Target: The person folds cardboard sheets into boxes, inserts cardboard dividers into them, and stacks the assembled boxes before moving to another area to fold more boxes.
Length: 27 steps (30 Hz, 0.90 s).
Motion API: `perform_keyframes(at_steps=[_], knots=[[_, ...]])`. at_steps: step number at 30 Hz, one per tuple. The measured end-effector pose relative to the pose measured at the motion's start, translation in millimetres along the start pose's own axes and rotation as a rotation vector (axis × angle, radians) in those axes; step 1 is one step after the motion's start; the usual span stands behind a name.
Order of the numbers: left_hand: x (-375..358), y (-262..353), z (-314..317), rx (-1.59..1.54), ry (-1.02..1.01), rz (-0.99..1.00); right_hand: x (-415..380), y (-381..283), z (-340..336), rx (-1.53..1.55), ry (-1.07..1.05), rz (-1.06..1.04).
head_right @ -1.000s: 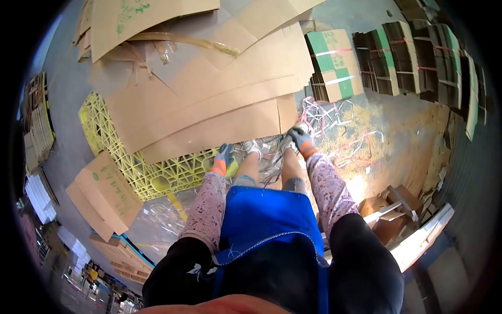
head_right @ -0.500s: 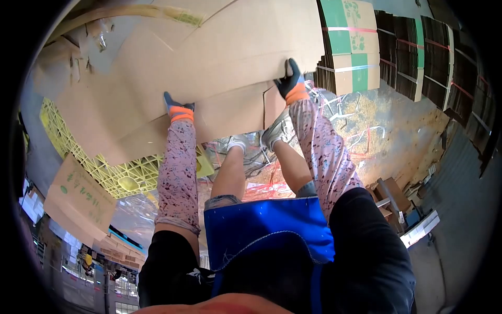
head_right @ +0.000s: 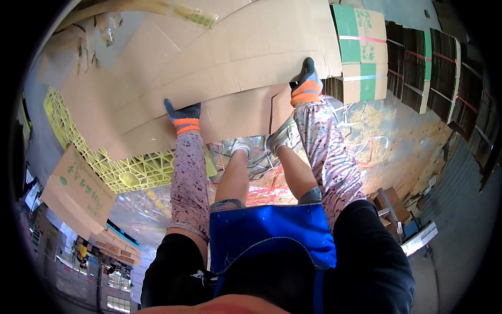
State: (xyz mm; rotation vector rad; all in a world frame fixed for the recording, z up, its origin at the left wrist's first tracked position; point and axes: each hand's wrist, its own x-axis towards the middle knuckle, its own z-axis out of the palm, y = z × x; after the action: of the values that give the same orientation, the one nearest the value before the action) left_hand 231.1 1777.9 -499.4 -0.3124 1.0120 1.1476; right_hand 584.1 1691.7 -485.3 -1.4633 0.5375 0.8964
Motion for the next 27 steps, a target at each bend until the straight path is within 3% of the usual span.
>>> perform_keyframes(at_steps=[1, 3, 5, 6, 7, 9, 11, 13, 14, 15, 20, 22, 23, 25, 27], knots=[[3, 5, -2, -0.004, -0.005, 0.002, -3, -3, 8, 0.085, 0.053, 0.112], [6, 21, -10, -0.026, -0.048, 0.002, -13, -3, 2, 0.018, 0.105, 0.061], [28, 37, -25, 0.077, -0.127, 0.031, -1, -2, -18, -0.442, 0.061, -0.016], [33, 42, -31, 0.186, -0.200, 0.051, -45, -14, -6, -0.827, 0.015, -0.243], [26, 40, -20, 0.189, -0.198, 0.055, -37, -11, -10, -0.827, 0.012, -0.240], [15, 35, 12, 0.191, 0.188, 0.192, -16, -5, -17, -0.157, -0.065, 0.049], [-6, 47, 59, 0.206, 0.105, 0.166, -62, -31, 20, -0.244, -0.041, -0.037], [-13, 58, 53, 0.225, 0.047, 0.142, -35, -9, 22, -0.087, -0.370, -0.250], [-3, 61, 43, 0.125, -0.041, 0.074, -42, -30, 28, 0.303, -0.297, 0.245], [2, 63, 43, 0.024, -0.136, 0.006, -52, -33, 35, 0.306, -0.300, 0.244], [18, 62, 18, 0.103, -0.149, 0.001, -52, -30, 40, 0.190, -0.457, 0.345], [15, 49, 17, 0.142, 0.109, 0.096, -32, -14, 11, 0.266, -0.552, 0.323], [12, 50, 11, 0.145, 0.113, 0.102, -18, 2, -13, 0.268, -0.553, 0.332], [-8, 56, -6, 0.226, 0.100, 0.112, -7, 32, -56, -0.776, -0.681, -0.700], [-42, 57, -26, 0.235, 0.058, 0.083, -76, 17, -53, -0.012, -0.494, 0.079]])
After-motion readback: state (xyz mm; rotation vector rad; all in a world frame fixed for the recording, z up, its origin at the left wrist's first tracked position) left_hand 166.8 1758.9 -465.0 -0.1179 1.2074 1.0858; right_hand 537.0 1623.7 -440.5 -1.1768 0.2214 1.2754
